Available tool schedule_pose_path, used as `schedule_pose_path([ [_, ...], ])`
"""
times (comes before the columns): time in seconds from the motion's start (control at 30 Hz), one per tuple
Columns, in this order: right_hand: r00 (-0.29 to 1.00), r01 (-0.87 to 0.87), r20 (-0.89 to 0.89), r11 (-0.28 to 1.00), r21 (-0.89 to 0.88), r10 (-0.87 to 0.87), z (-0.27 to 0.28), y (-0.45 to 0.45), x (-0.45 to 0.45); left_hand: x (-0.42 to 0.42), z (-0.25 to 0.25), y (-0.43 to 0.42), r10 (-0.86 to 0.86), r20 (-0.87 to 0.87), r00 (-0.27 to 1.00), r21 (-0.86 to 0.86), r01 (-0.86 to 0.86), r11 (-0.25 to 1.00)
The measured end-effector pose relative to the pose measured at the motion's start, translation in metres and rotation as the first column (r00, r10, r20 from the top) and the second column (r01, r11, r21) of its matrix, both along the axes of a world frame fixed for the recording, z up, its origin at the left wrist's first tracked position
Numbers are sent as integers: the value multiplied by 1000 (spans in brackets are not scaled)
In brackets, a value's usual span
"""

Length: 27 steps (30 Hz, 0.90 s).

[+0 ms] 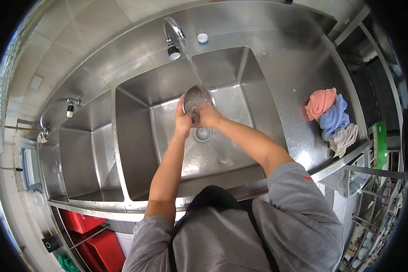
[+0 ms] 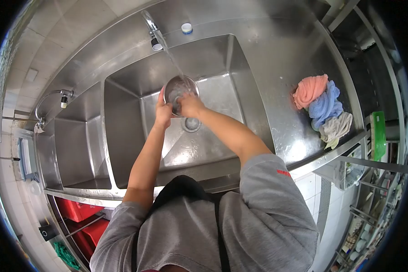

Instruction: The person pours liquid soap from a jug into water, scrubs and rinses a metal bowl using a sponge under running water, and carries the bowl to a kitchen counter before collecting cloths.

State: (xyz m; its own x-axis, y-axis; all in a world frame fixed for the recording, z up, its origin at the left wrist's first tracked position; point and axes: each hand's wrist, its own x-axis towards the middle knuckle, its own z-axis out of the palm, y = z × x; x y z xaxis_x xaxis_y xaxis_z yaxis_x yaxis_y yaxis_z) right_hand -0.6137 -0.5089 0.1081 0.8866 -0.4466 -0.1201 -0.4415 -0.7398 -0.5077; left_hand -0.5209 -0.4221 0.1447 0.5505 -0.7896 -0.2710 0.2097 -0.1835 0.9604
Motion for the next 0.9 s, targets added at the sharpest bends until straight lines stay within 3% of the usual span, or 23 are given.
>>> schedule_pose_path([
  [0.03, 1000, 4, 19, 988, 155, -7, -12, -1, 3, 1, -4, -2, 5, 37, 999, -12, -5, 1000],
  [0.13, 980, 16, 192, 972, 235, -62, 17, 8, -19, 17, -12, 0, 62, -76, 995, -78, -68, 995],
  [0.17, 955, 172, 256, 984, -55, -153, 18, 13, -29, 11, 16, 0, 93, -171, 981, 13, -93, 996],
  [0.23, 799, 517, 379, 855, -37, -467, 14, 11, -35, 5, 18, -2, 52, -105, 993, 53, -46, 998],
  [0.3, 523, 777, 530, 629, 27, -668, 9, 2, -32, 2, 16, -5, 18, -46, 999, 79, -14, 997],
  [0.33, 459, 729, 418, 601, 329, -784, -5, -11, -31, 2, 14, -5, 29, -51, 998, 111, -23, 994],
  [0.4, 407, 500, 95, 308, 810, -908, -13, -29, -38, 0, 12, -2, 48, -63, 997, 180, -35, 983],
  [0.43, 494, 391, -78, 141, 909, -866, 1, -30, -50, 7, -4, -1, 11, 174, 985, 178, -42, 983],
  [0.5, 489, 441, -113, 133, 888, -865, 2, -35, -50, 21, -31, -4, -47, 609, 792, 157, -63, 986],
  [0.57, 468, 503, -154, 119, 856, -870, 1, -41, -48, 2, -19, -10, -151, 952, 267, 208, -198, 958],
  [0.6, 447, 539, -174, 110, 835, -877, 0, -50, -46, -9, -6, -12, -219, 975, -48, 199, -269, 942],
  [0.63, 425, 574, -191, 100, 813, -885, 1, -60, -43, -14, 0, -11, -327, 941, -88, 322, -74, 944],
  [0.67, 481, 550, -168, 147, 822, -860, 1, -70, -40, -17, 4, -10, -418, 896, -151, 436, 120, 892],
  [0.73, 585, 497, -121, 237, 835, -802, 1, -86, -38, -22, 5, -16, -547, 836, -47, 533, 309, 788],
  [0.8, 590, 476, 23, 371, 797, -807, 32, -77, -35, -23, -4, -29, -604, 729, 322, 516, 322, 794],
  [0.87, 511, 470, 210, 476, 744, -833, 72, -52, -33, -13, -33, -47, -290, 686, 668, 175, 235, 956],
  [0.9, 526, 501, 393, 649, 573, -754, 47, -45, -25, -10, -42, -55, -116, 590, 799, 7, 139, 990],
])
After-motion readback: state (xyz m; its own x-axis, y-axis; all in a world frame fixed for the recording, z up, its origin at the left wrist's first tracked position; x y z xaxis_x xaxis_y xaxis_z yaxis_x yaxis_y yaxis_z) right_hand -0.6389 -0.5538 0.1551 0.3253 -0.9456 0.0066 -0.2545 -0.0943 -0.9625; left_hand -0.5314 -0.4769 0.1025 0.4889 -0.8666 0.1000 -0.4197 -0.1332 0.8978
